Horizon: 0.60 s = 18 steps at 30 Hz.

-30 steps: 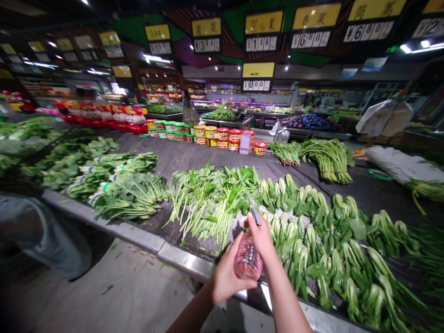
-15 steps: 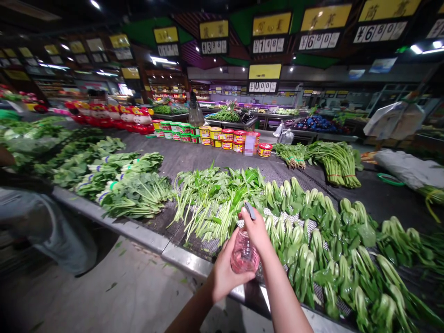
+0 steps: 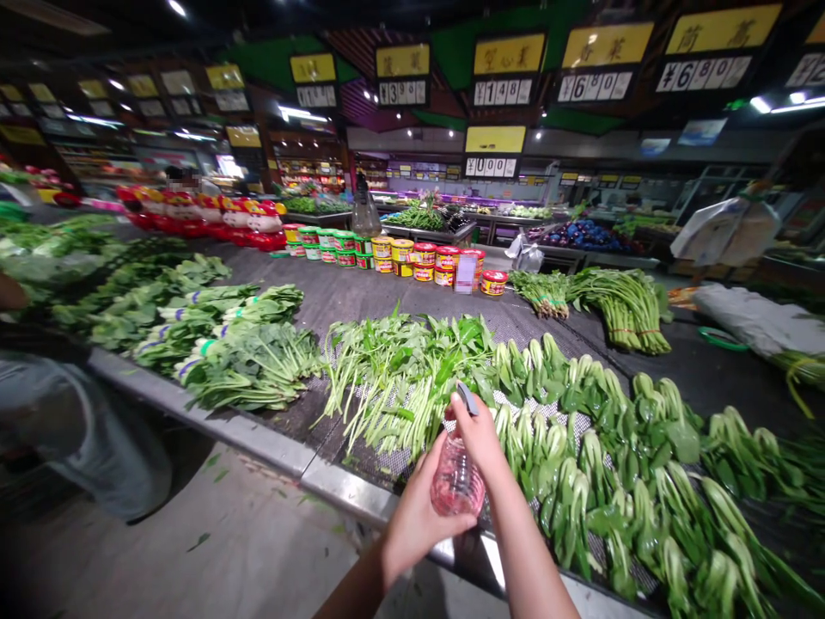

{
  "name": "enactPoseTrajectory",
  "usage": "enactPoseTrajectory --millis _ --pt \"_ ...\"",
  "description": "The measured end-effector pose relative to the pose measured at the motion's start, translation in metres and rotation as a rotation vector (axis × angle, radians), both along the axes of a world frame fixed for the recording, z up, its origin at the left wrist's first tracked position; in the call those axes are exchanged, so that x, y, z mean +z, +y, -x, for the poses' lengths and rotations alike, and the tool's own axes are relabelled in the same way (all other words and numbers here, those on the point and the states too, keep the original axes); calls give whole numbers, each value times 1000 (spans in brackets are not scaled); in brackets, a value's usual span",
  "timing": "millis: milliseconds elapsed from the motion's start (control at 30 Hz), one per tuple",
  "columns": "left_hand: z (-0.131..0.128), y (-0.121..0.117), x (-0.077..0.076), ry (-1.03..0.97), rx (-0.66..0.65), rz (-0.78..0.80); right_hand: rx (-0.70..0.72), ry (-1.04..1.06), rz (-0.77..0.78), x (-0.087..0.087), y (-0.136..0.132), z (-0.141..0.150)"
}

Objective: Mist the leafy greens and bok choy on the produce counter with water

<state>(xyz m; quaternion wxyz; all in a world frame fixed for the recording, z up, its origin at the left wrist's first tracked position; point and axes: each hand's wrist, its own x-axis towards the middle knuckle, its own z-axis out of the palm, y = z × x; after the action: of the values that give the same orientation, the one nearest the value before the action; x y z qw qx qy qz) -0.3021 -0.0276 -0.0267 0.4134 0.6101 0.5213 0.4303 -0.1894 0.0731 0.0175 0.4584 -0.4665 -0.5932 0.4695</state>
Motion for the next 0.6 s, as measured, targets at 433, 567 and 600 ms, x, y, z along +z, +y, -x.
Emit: enactPoseTrajectory --millis 433,567,600 --pt "14 -8 -1 -41 -99 22 -83 65 45 -16 -8 3" --pt "18 -10 2 -30 -141 39 -140 82 57 -18 -14 4" --pt "20 -10 2 -24 -152 39 -159 84 60 -18 -16 5"
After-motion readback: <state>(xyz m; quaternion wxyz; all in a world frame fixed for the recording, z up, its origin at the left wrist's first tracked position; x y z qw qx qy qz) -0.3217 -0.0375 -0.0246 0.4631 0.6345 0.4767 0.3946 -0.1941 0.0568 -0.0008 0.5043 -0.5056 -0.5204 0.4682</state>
